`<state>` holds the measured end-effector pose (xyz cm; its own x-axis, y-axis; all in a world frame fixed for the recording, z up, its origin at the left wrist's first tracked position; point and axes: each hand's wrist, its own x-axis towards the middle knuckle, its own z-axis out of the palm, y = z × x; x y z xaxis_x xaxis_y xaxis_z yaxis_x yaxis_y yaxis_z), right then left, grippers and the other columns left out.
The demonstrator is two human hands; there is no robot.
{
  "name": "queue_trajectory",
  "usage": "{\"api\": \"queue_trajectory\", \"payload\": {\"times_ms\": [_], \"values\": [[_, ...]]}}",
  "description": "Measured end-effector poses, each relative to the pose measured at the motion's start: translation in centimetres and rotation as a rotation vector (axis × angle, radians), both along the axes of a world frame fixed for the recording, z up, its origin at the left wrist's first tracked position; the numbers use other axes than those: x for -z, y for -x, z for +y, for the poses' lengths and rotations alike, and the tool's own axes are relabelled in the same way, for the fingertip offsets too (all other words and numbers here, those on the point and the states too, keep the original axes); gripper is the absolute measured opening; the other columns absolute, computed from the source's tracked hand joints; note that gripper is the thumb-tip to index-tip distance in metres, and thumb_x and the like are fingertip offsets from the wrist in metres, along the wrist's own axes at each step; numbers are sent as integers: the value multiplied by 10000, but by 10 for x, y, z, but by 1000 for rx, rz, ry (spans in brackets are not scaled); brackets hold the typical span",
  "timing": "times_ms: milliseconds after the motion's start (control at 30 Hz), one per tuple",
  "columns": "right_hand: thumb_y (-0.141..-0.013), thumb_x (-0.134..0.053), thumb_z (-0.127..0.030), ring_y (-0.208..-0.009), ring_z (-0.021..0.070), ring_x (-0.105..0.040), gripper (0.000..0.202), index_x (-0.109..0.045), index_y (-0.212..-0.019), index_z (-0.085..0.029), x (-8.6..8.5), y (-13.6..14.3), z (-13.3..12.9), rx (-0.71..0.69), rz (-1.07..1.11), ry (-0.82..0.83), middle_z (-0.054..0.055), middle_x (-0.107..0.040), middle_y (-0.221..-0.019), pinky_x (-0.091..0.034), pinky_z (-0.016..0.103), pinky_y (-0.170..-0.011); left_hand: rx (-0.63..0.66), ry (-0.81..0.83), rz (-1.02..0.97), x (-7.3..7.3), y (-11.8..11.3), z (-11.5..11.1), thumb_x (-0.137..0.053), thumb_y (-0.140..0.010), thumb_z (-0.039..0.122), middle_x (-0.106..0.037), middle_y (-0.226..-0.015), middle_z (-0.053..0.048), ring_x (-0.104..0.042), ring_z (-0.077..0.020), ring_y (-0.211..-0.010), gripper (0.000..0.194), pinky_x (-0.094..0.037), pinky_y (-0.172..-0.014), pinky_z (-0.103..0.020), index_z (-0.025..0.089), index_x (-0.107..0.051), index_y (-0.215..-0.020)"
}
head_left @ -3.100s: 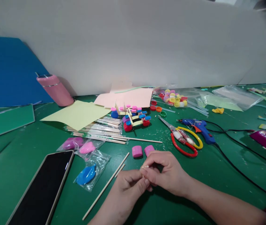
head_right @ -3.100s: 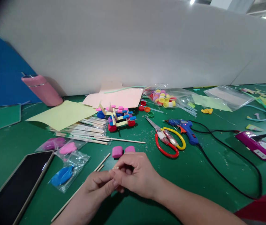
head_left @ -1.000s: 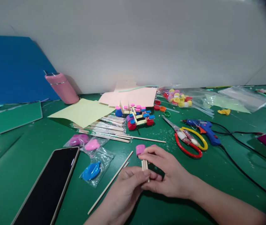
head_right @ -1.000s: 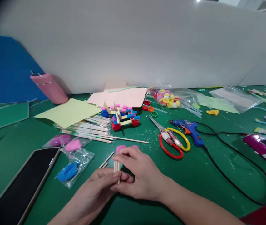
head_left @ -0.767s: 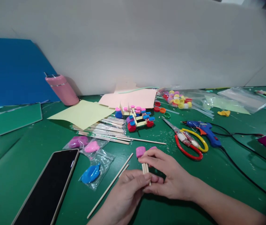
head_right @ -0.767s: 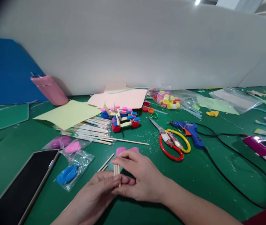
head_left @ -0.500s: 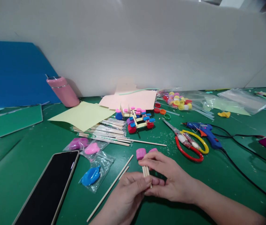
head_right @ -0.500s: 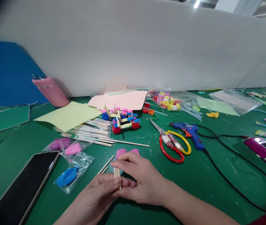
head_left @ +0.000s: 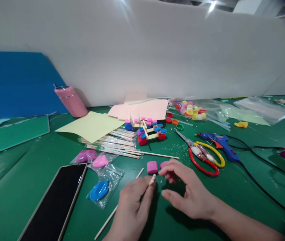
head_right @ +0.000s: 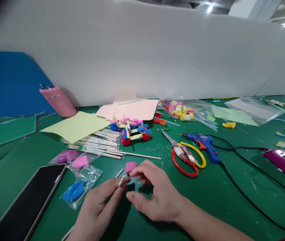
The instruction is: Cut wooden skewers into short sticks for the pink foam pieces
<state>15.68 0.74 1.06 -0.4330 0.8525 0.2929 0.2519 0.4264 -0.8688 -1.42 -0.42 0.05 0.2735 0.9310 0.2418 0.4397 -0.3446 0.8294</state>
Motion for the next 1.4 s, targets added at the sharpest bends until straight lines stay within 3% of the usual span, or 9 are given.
{"api": "queue_trajectory", "payload": {"times_ms": [67,167,400,500,700,800,933,1167,1400], "values": [[-743,-562,-232,-628,109,-433,106,-531,-824,-171,1,1,0,25,-21,45,1,-479,-738,-386,207,-559,-46,-351,232,7,3,2,-434,-798,126,-691,-802,-119,-628,-203,-698,236,-494,-609,-283,80,-633,-918],[-786,-523,-289,-533,86,-379,148,-500,-704,-168,3,5,-1,11,-56,159,-35,-432,-604,-332,191,-485,-108,-696,582,14,3,2,-367,-791,68,-700,-787,-171,-641,-248,-668,285,-503,-615,-378,22,-626,-901],[-830,-438,-278,-527,78,-319,272,-408,-583,-169,9,12,-1,32,-141,240,-54,-349,-559,-283,190,-477,-76,-837,808,12,-5,-5,-299,-777,14,-703,-826,-192,-650,-270,-704,351,-468,-680,-417,27,-642,-849],[-830,-416,-230,-532,77,-321,275,-390,-563,-169,9,11,1,17,-152,227,-53,-349,-560,-287,189,-489,-29,-657,708,11,-5,-5,-367,-746,20,-697,-831,-190,-634,-285,-725,313,-444,-713,-439,45,-638,-899],[-816,-441,-196,-519,75,-349,208,-468,-612,-165,6,1,9,-40,-183,159,-55,-383,-555,-284,183,-478,48,321,37,-6,-4,0,-532,-730,170,-637,-739,-60,-569,-185,-670,111,-431,-600,-275,154,-606,-811],[-814,-447,-199,-531,80,-374,200,-494,-623,-163,6,-3,11,-83,-201,113,-46,-413,-568,-297,188,-491,92,623,-221,-14,-4,1,-572,-698,208,-528,-587,20,-476,-118,-534,59,-362,-487,-217,158,-540,-704],[-796,-449,-174,-531,83,-389,192,-500,-611,-165,5,-6,12,-153,-248,30,-39,-426,-568,-306,192,-499,149,750,-302,-18,-3,2,-529,-745,292,-520,-533,11,-465,-113,-516,189,-363,-511,-223,137,-529,-636],[-730,-475,-131,-546,91,-399,119,-509,-625,-176,6,-8,9,-314,-381,-107,-38,-436,-579,-306,205,-518,328,777,-129,-18,0,-1,-420,-807,390,-569,-555,-13,-464,-109,-506,366,-343,-502,-205,138,-597,-610],[-776,-486,-202,-547,91,-415,101,-524,-687,-174,4,-8,8,-193,-256,-25,-29,-460,-602,-324,195,-505,266,822,-315,-15,-5,-3,-473,-790,377,-605,-554,-31,-470,-110,-487,354,-349,-516,-217,130,-647,-606]]}}
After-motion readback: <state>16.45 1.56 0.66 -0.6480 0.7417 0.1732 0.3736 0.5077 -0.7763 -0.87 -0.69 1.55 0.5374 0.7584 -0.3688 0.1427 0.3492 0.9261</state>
